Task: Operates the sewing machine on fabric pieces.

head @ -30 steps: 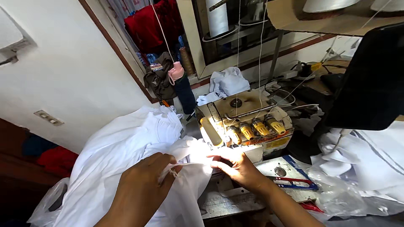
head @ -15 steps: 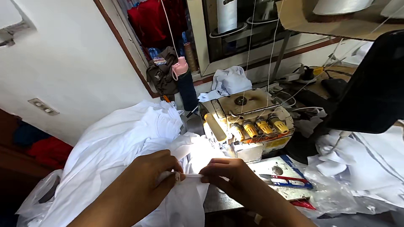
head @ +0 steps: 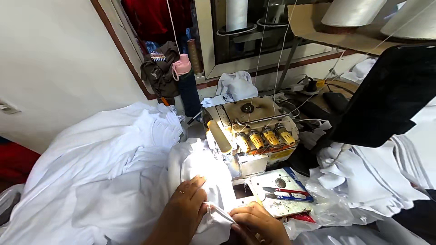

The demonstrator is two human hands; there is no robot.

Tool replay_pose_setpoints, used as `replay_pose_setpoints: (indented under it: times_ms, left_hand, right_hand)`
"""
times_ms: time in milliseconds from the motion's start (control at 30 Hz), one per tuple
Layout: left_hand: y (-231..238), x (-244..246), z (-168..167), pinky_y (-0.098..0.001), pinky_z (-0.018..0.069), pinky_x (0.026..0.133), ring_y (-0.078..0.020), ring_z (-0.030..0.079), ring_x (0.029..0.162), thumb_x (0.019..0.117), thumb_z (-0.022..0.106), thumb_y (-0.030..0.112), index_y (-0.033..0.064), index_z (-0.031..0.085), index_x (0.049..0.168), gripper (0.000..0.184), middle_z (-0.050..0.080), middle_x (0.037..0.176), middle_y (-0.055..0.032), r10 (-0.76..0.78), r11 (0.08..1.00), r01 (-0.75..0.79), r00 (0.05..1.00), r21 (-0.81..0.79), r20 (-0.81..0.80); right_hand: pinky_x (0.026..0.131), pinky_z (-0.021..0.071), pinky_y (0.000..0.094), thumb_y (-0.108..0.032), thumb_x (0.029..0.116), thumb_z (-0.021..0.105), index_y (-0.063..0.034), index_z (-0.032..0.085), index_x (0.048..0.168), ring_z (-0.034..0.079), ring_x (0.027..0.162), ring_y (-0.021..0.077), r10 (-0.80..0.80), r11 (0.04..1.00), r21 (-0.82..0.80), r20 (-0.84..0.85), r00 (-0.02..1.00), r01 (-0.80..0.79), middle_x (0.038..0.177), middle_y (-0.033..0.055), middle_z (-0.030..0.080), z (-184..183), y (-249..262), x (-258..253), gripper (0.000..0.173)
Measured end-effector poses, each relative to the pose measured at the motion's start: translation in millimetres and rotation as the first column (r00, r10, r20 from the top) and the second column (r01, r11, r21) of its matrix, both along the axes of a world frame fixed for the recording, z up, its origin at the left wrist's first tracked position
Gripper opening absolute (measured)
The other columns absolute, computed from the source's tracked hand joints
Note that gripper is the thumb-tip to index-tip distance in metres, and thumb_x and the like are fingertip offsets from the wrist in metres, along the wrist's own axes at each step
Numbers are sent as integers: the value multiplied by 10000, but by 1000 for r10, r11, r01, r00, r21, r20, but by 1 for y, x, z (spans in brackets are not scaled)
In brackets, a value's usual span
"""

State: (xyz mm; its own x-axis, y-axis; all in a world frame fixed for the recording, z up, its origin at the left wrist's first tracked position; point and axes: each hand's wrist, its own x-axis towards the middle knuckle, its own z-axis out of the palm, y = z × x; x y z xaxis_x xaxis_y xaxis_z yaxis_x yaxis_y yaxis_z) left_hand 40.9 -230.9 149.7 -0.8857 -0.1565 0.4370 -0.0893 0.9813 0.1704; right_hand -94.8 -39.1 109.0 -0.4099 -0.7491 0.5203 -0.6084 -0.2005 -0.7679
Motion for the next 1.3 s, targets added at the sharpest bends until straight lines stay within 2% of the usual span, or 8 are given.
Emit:
replay_pose_setpoints:
  times_ms: [167,433,600,733,833,900,1067,1300]
  left_hand:
    - [-9,-8,12,-451,544,1002,-302,664,1222,1010,505,295,66,697,910,315,729,1199,-134,12,1000,-11,997,-14,74]
    - [-53,-49,42,-551,526,928,-303,639,1215,968,597,171,35,717,917,188,693,1240,-124,-9,994,-25,948,103,318]
    - [-71,-69,57,-601,458,1001,-333,559,1334,987,622,143,31,750,1057,184,642,1373,-147,-27,976,-72,897,207,440]
    - [-84,-53,60,-406,520,1017,-202,636,1219,1000,609,170,28,713,990,176,675,1279,-113,-144,951,45,941,306,307]
    - [-67,-36,80,-257,530,738,-49,645,838,992,619,313,122,708,938,218,673,885,38,-110,964,59,975,258,190]
    - [-47,-27,94,-184,501,640,16,601,718,956,646,390,165,689,860,248,620,757,100,-100,970,70,988,232,120]
    - [-19,-22,99,-189,488,824,48,592,794,938,660,436,212,652,803,261,611,761,151,-184,949,191,982,250,-50]
    - [0,-31,64,-164,518,815,23,625,859,955,680,395,180,662,856,238,649,812,104,-164,854,291,937,431,-309]
  right_hand:
    - [861,552,271,-134,974,679,-17,766,976,699,942,149,16,999,-28,23,1000,-15,1001,93,763,1,-10,-4,145]
    - [761,571,161,-218,988,652,-57,780,927,683,811,2,-47,982,-177,83,995,61,883,13,745,-14,-62,-35,214]
    - [766,575,165,-198,962,631,-84,788,905,687,811,-12,-101,988,-110,68,993,108,868,-15,747,-6,-76,-47,203]
    - [802,569,185,-198,979,601,-104,787,938,683,867,-3,-78,997,-26,19,997,78,908,-29,741,0,-75,-55,212]
    - [753,555,178,-214,984,599,-108,771,943,666,819,-2,-38,999,30,-9,999,38,880,-29,720,7,-74,-60,207]
    - [746,549,184,-255,987,618,-114,763,947,653,807,-3,21,998,52,-21,1000,-20,877,-35,706,12,-74,-63,207]
    - [772,552,167,-230,1007,602,-93,761,983,665,832,3,178,978,-93,-100,979,-188,897,-5,723,29,-70,-57,211]
    - [767,546,137,-230,1047,557,-74,725,1028,665,837,11,163,959,-209,-158,974,-194,912,31,707,37,-58,-45,231]
